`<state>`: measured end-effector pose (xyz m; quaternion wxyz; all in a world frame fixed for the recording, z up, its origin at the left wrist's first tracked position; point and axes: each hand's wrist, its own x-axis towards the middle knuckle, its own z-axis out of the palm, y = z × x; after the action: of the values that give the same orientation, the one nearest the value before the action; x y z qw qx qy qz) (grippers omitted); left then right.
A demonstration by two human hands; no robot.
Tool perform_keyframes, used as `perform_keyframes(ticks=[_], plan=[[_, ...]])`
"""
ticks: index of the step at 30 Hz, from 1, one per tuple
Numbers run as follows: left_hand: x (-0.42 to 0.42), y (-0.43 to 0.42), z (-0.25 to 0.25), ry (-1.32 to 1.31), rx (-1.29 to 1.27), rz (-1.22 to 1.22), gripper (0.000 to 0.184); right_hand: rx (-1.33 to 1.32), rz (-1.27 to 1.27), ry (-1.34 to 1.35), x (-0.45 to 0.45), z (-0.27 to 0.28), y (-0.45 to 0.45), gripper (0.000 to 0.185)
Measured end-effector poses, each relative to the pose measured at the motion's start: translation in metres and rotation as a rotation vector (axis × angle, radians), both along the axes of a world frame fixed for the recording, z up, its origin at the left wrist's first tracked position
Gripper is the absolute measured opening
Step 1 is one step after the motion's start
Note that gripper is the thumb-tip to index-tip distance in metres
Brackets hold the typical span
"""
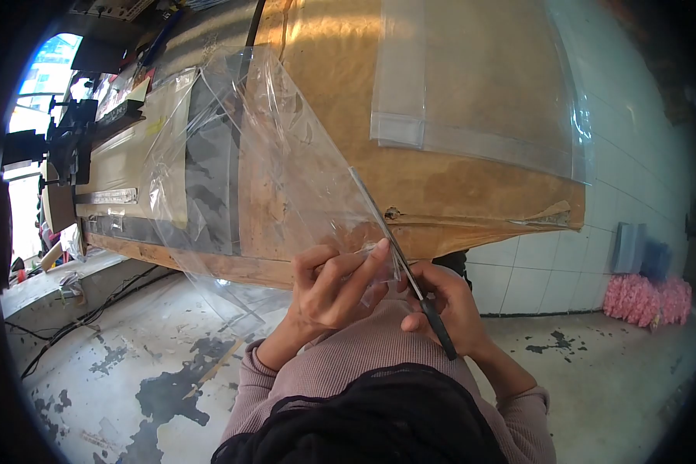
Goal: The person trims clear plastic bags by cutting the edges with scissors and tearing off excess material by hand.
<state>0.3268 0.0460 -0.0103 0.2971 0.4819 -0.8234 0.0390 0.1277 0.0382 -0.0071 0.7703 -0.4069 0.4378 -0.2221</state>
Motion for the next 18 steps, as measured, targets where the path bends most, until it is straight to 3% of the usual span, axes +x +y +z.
perform_keyframes(ticks=[18], plan=[[0.0007,0.0,-0.0005,0.034,-0.024,-0.035,0.044,-0.048,0.028,0.064,-0.0027,0.0052,-0.0053,0.061]])
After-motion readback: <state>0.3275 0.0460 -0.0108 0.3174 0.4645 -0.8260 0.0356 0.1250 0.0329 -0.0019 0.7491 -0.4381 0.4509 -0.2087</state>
